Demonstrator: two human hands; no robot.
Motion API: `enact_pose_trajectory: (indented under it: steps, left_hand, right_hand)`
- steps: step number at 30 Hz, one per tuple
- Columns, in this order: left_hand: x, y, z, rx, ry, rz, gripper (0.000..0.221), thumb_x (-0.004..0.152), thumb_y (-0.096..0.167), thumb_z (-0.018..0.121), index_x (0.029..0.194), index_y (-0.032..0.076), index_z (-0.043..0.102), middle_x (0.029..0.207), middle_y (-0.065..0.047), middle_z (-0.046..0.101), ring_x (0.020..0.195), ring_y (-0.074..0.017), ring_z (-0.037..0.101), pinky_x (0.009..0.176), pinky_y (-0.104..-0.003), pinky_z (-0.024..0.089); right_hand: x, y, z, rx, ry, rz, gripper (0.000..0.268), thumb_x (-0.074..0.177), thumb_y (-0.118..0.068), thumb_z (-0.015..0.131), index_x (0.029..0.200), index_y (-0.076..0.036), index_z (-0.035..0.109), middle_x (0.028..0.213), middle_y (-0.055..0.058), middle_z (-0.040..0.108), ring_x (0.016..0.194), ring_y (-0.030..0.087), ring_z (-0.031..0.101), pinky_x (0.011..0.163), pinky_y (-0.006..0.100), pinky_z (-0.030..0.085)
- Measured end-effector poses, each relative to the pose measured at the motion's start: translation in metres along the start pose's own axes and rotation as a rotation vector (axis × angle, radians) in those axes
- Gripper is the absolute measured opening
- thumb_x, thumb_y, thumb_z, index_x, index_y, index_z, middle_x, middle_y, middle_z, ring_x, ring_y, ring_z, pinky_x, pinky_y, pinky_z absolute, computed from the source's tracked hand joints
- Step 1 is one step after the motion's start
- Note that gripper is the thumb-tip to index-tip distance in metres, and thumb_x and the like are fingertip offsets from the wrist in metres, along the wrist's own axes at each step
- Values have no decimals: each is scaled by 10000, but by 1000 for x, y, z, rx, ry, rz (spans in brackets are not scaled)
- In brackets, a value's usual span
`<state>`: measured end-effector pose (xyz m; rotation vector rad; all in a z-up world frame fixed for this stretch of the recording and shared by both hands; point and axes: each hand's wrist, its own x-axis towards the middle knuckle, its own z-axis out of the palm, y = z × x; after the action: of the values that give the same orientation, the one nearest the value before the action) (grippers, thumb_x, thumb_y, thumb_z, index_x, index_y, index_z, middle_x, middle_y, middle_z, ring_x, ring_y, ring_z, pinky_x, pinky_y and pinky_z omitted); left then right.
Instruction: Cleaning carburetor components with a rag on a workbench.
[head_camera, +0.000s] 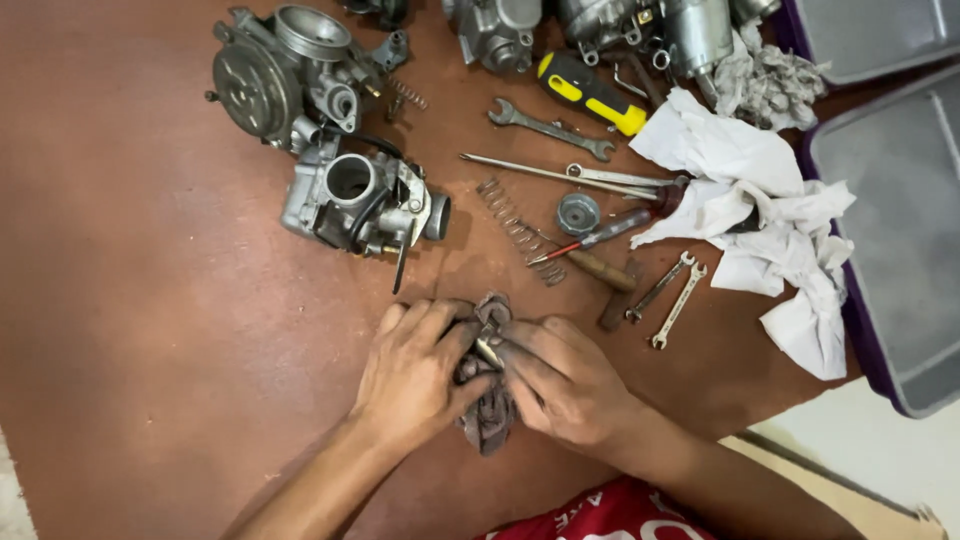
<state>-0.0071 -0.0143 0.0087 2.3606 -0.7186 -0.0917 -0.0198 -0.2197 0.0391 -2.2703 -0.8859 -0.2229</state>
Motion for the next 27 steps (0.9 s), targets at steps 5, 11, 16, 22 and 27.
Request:
enact_pose_trajectory:
  steps: [5, 11, 16, 22, 27]
  left_hand:
    - [1, 1, 2, -8, 61, 25, 461, 642, 323, 879, 1005, 78, 735, 1071, -67, 640, 896, -264, 590, 796, -391, 420]
    - [-1, 2, 0, -1, 7, -1, 463, 688, 318, 823, 1071, 78, 722, 1165, -62, 619, 942, -238, 559, 862, -380, 402]
    - [2, 1, -3, -21, 16, -16, 445, 686, 299, 825, 1066, 87, 731, 1156, -43, 627, 942, -229, 567, 877, -375, 402]
    - [1, 1, -2, -5, 26, -1, 439, 677, 300, 822, 1046, 81, 726, 1165, -55, 629, 931, -249, 571, 849, -380, 405]
    - [-1, -2, 2, 20, 12, 15, 435, 698, 326, 814, 1046, 83, 717, 1154, -76, 612, 938, -263, 559, 862, -395, 404]
  right_hand:
    - [-3, 5, 8, -68, 135, -104, 202, 871, 15, 710, 1063, 74, 681, 1115, 205, 593, 854, 331, 622, 754, 418, 550]
    - [5, 2, 2, -20, -8, 7, 342, 807, 79, 750, 1136, 90, 657, 1185, 193, 620, 896, 284, 607, 833, 365, 523]
    - [1, 1, -1, -48, -19, -27, 387, 809, 71, 757, 1176, 68, 635, 1239, 191, 597, 906, 294, 618, 837, 371, 538]
    - [1, 0, 0, -95, -19, -10, 320, 828, 35, 729, 1141, 90, 690, 1227, 195, 629, 1007, 310, 617, 938, 387, 515]
    - [20, 0, -2, 60, 16, 54, 235, 812, 82, 722, 1042, 89, 680, 1121, 191, 662, 876, 300, 615, 840, 371, 518]
